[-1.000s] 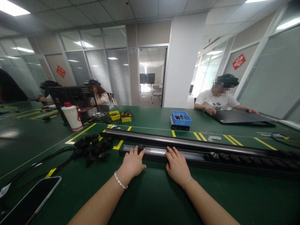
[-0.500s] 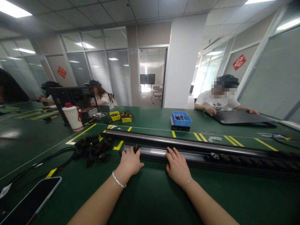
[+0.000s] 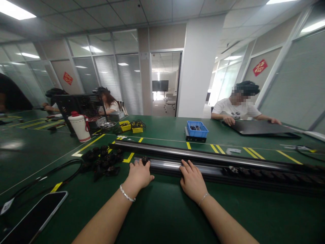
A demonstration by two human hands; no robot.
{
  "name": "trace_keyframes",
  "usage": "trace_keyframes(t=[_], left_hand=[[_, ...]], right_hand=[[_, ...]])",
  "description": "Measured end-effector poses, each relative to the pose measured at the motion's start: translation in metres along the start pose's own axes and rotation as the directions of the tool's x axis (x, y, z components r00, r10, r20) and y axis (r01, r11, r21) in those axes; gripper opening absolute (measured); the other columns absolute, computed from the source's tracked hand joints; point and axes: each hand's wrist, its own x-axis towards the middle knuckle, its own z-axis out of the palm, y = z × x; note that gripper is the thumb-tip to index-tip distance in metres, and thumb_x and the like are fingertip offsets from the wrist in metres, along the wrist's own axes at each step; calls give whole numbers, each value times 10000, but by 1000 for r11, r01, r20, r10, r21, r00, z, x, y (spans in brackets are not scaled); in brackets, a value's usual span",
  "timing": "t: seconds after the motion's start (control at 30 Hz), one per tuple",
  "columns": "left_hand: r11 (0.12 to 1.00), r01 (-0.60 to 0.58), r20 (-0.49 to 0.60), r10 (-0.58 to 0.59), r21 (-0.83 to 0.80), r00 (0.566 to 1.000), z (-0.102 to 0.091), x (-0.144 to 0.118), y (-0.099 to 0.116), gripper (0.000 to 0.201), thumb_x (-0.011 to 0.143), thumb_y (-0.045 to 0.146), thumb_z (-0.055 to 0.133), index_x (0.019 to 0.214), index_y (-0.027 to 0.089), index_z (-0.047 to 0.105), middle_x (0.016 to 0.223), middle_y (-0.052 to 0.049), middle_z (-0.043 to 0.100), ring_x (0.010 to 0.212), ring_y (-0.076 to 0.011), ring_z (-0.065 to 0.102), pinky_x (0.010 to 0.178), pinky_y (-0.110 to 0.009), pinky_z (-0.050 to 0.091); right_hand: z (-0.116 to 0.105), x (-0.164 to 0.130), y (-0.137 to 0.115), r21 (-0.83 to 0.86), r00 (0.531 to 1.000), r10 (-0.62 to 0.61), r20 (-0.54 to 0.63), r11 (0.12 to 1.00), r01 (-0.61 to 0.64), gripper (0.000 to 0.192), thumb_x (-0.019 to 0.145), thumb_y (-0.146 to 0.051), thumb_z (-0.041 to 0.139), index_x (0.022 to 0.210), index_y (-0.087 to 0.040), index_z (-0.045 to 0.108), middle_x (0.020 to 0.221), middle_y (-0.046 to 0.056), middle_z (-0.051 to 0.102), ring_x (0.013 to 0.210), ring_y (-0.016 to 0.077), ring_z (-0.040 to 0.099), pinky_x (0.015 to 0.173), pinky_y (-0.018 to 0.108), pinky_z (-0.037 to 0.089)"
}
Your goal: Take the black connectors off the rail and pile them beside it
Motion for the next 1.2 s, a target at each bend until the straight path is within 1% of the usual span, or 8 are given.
trace_keyframes(t=[0.4,0.5,0.6,0.73,0.9,1.07,1.13,1.2], left_hand=[[998,55,12,-55,-1,998,1,4,-3,662,744,547,491,1316,230,391,1394,-216,352,1250,-397,343,948,-557,266],[997,80,7,-80,-6,997,1,6,-10,641,743,556,486,1289,227,420,1385,-213,367,1237,-395,360,940,-548,277],[993,115,25,-115,-19,993,-2,9,-20,612,751,562,466,1255,215,454,1322,-211,446,1190,-390,418,914,-518,322],[992,111,74,-106,-59,992,-3,12,-31,603,760,553,459,1265,223,436,1293,-206,472,1136,-366,480,880,-478,374],[989,125,63,-120,-84,991,1,16,-34,638,750,556,480,1300,243,397,1342,-209,412,1146,-376,472,879,-470,387],[979,146,135,-127,-140,983,8,23,-40,756,737,588,491,1399,349,214,1468,-172,211,1216,-412,389,902,-524,362],[980,139,142,-118,-146,983,10,27,-43,771,739,606,474,1407,357,183,1475,-162,199,1236,-417,360,916,-535,349],[981,133,140,-113,-144,984,12,30,-47,767,741,619,456,1408,358,180,1467,-156,226,1239,-413,359,920,-536,348]], right_hand=[[0,0,0,0,1000,-1,7,1000,1,394,751,-161,433,1125,-204,549,1393,39,383,1301,246,243,1019,395,235],[1,0,0,-1,1000,1,1,1000,-1,391,753,-162,428,1122,-202,551,1394,34,383,1300,248,244,1020,393,234],[2,0,0,-4,1000,-1,-2,1000,1,392,752,-161,426,1121,-202,551,1393,34,384,1299,246,246,1019,393,235],[2,0,0,-9,1000,-6,-4,1000,6,387,752,-165,426,1114,-201,555,1392,37,386,1297,249,251,1014,395,241],[2,1,0,-8,1000,-3,-3,1000,3,383,750,-167,423,1106,-202,557,1391,30,387,1293,252,258,1015,397,239],[2,1,-1,-6,1000,-4,-1,1000,4,380,751,-170,421,1104,-200,561,1390,33,389,1295,252,253,1013,398,240],[2,1,-1,-4,1000,-3,-1,1000,3,386,749,-169,424,1109,-199,559,1391,35,388,1294,252,253,1011,397,244],[2,1,-1,-4,1000,-2,-3,1000,2,392,748,-167,424,1115,-198,558,1391,36,386,1294,251,254,1012,397,243]])
